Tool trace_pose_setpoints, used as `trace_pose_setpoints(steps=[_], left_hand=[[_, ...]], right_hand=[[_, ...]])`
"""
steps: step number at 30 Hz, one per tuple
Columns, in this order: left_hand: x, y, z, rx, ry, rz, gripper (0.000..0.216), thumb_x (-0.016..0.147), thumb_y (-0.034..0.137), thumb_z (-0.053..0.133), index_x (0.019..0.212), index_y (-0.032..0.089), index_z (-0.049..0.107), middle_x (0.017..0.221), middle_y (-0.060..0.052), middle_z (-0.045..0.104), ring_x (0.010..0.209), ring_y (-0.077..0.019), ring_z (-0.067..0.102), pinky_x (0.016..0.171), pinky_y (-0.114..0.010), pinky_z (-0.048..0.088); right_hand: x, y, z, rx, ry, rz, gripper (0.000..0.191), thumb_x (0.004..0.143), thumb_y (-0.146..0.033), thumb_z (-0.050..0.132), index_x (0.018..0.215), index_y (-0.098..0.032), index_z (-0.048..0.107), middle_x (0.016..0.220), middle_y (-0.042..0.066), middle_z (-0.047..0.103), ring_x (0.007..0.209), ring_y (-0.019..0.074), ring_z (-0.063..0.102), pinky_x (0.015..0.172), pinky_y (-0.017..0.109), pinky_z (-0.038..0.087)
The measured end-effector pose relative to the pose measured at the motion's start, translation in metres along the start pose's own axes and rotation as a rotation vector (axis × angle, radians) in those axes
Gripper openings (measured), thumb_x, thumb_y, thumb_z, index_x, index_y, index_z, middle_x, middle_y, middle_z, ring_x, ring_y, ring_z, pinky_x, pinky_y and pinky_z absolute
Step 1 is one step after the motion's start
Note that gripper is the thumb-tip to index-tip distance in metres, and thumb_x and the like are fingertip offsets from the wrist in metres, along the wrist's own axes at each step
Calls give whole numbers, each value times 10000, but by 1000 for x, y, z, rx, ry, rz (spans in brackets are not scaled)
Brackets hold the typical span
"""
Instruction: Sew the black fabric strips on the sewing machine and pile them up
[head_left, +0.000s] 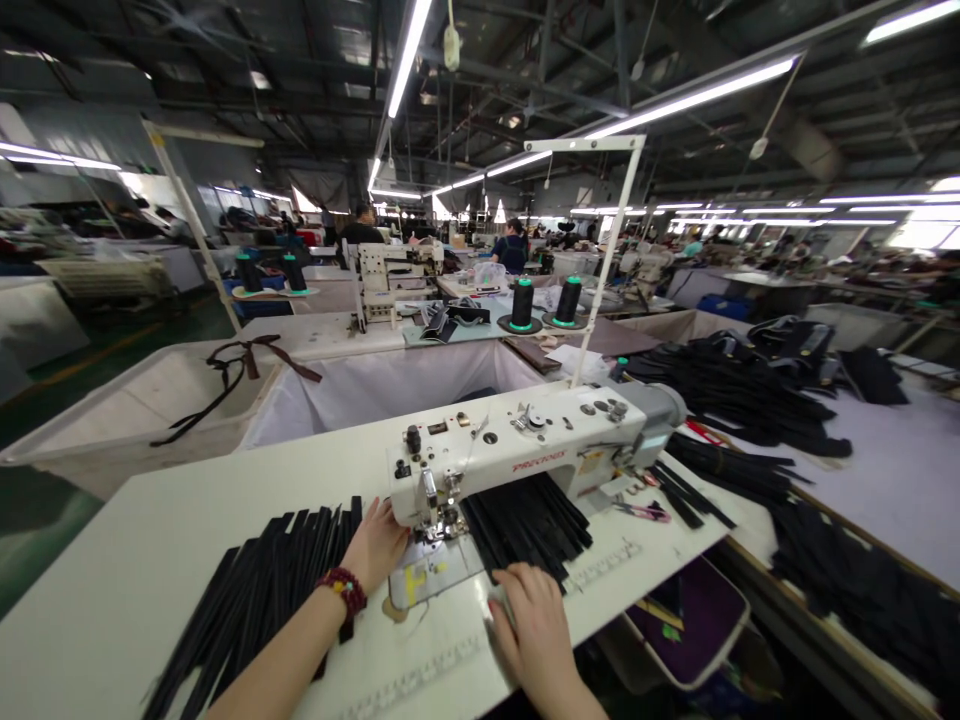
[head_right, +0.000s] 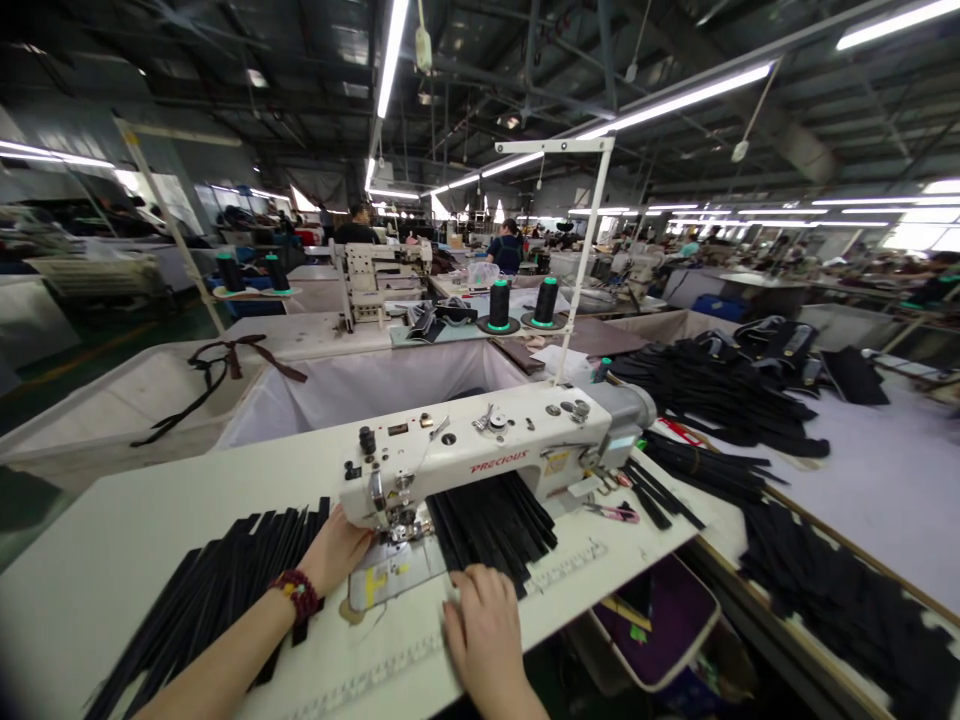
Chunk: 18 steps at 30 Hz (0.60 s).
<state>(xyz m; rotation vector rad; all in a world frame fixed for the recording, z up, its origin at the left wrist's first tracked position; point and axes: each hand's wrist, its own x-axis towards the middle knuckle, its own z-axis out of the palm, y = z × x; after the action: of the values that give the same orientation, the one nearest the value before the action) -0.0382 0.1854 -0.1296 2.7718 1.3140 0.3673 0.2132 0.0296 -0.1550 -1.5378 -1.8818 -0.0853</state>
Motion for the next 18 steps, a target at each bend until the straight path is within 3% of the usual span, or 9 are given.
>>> trace_pose_setpoints(steps=[5,8,12,15,18], left_hand=[[5,-3,-4,-12,-44,81,347,883,107,471,1115,181,718,1215,-105,714,1220,-274,588,1108,-443,405],[-17,-6,-10,25,-74,18,378,900,115,457,1176,206,698,1292,-102,679,1243,-275,580,1119,-519,371],[-58,-8,-18,94,-112,-48,382,915,145,480,1232,226,676,1358,-100,641,1308,-301,537,1139,-635,288],[-79,3,-18,88,-91,-5,397,916,139,490,1262,240,657,1363,-86,639,1304,-297,545,1142,-631,305],[-89,27,-9,47,-21,70,483,912,113,477,1372,232,563,1429,-90,584,1301,-254,551,1147,-541,365]], right_hand=[[9,21,-9,-195,-105,139,170,818,-177,670,983,-213,646,960,68,622,901,281,568,822,418,417],[10,24,-7,-212,-85,123,66,853,-157,624,873,-215,648,890,63,623,845,269,570,778,402,405],[9,26,-8,-193,-35,87,212,922,-130,487,798,-208,641,803,61,606,781,256,568,733,393,393],[11,28,-15,-175,32,61,303,977,-144,394,861,-189,670,801,78,618,762,249,582,709,383,412],[5,23,-27,-119,85,-45,317,1025,-195,369,1056,-167,683,841,88,657,757,229,619,688,351,464]])
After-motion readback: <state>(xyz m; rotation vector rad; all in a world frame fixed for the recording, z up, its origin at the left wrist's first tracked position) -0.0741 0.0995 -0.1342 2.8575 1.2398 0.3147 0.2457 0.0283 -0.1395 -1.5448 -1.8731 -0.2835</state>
